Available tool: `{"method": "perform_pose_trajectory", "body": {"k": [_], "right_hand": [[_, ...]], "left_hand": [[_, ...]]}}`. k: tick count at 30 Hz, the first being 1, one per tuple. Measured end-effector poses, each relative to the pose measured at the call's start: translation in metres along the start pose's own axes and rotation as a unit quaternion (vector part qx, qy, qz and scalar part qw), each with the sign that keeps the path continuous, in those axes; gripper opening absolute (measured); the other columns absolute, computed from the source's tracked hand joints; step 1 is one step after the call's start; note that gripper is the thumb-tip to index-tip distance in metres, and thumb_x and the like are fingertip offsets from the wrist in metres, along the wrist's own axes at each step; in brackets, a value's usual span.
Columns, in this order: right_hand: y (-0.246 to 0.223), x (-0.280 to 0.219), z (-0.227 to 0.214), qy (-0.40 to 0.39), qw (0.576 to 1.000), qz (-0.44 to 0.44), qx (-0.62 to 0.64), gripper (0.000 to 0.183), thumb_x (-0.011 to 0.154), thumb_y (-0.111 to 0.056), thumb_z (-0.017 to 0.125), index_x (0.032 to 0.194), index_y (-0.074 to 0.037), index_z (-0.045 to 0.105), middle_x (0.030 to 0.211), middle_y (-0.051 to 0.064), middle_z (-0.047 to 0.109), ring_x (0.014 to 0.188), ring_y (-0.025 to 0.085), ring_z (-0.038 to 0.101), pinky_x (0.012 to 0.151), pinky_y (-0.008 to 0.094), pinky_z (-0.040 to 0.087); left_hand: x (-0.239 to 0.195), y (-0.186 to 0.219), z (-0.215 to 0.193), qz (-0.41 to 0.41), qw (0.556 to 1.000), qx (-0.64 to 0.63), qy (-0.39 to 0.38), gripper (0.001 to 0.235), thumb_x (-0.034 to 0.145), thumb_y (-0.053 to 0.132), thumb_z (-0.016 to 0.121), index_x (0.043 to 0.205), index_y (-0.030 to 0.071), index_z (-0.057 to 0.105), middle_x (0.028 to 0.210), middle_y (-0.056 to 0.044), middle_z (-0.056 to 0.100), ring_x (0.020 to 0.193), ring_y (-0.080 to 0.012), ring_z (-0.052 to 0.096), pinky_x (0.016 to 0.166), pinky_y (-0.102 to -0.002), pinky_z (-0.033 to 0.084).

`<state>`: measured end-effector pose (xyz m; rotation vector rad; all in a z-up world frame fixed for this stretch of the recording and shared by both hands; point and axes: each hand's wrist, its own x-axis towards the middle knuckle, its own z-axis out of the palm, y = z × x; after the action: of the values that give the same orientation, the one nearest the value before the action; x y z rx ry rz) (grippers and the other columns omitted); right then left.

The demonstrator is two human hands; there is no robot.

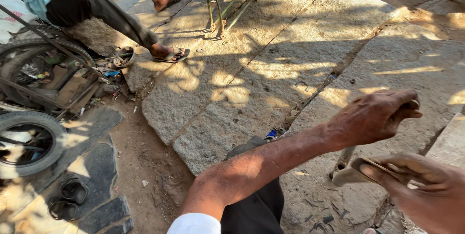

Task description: The person sits on the ground and uses a sanding block to clean and smooth a curved metal bicycle fork. They repeatedly rub the block along the metal surface, turning the part to access different areas.

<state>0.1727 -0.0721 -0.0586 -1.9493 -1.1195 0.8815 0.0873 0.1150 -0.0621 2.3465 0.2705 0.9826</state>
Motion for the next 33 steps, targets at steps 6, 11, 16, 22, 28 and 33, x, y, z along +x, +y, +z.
{"method": "perform_pose_trajectory", "body": {"k": [6,11,16,22,28,33], "right_hand": [[0.009,0.019,-0.017,-0.066,0.976,-0.130,0.160,0.027,0.086,-0.019,0.070,0.111,-0.016,0.079,0.091,0.007,0.082,0.080,0.012,0.074,0.070,0.030,0.062],[-0.009,0.011,-0.020,-0.055,0.997,0.016,0.050,0.022,0.088,-0.020,0.074,0.106,-0.012,0.083,0.087,0.010,0.078,0.070,0.018,0.071,0.062,0.034,0.060],[-0.012,-0.010,0.011,0.048,0.997,-0.043,-0.036,0.022,0.092,-0.018,0.080,0.109,-0.004,0.083,0.077,0.016,0.072,0.058,0.025,0.065,0.049,0.040,0.051],[0.023,0.020,-0.015,-0.065,0.983,-0.045,0.167,0.033,0.089,-0.022,0.076,0.119,-0.007,0.079,0.079,0.010,0.071,0.052,0.017,0.066,0.038,0.030,0.053],[-0.023,-0.006,0.019,0.047,0.997,-0.011,0.055,0.031,0.088,-0.023,0.086,0.109,0.001,0.083,0.070,0.016,0.069,0.055,0.020,0.060,0.042,0.028,0.042],[-0.066,-0.008,0.011,0.040,0.998,0.023,0.035,0.031,0.084,-0.020,0.089,0.106,0.000,0.083,0.075,0.018,0.071,0.056,0.023,0.064,0.043,0.033,0.041]], "left_hand": [[0.003,-0.022,-0.009,-0.068,0.997,0.014,-0.042,0.021,0.106,0.028,0.058,0.113,0.010,0.066,0.092,-0.005,0.075,0.066,-0.0114,0.071,0.066,-0.026,0.061],[-0.001,-0.020,-0.006,-0.038,0.999,0.013,-0.012,0.022,0.106,0.028,0.058,0.116,0.009,0.064,0.088,-0.004,0.075,0.068,-0.0087,0.071,0.067,-0.023,0.065],[0.000,-0.012,-0.010,-0.067,0.998,-0.017,-0.013,0.021,0.106,0.025,0.059,0.117,0.008,0.066,0.091,-0.005,0.077,0.070,-0.0098,0.074,0.070,-0.025,0.065],[0.000,-0.010,-0.027,-0.083,0.996,0.018,-0.002,0.023,0.103,0.024,0.064,0.118,0.007,0.066,0.096,-0.007,0.077,0.077,-0.0125,0.076,0.073,-0.028,0.066],[-0.003,-0.006,-0.018,-0.084,0.996,-0.030,-0.020,0.018,0.106,0.024,0.061,0.115,0.009,0.064,0.094,-0.003,0.078,0.081,-0.0107,0.078,0.075,-0.026,0.067],[-0.001,-0.015,-0.011,-0.019,0.999,-0.022,-0.023,0.016,0.105,0.029,0.061,0.109,0.014,0.065,0.092,0.002,0.077,0.079,-0.0068,0.076,0.078,-0.024,0.067]]}}
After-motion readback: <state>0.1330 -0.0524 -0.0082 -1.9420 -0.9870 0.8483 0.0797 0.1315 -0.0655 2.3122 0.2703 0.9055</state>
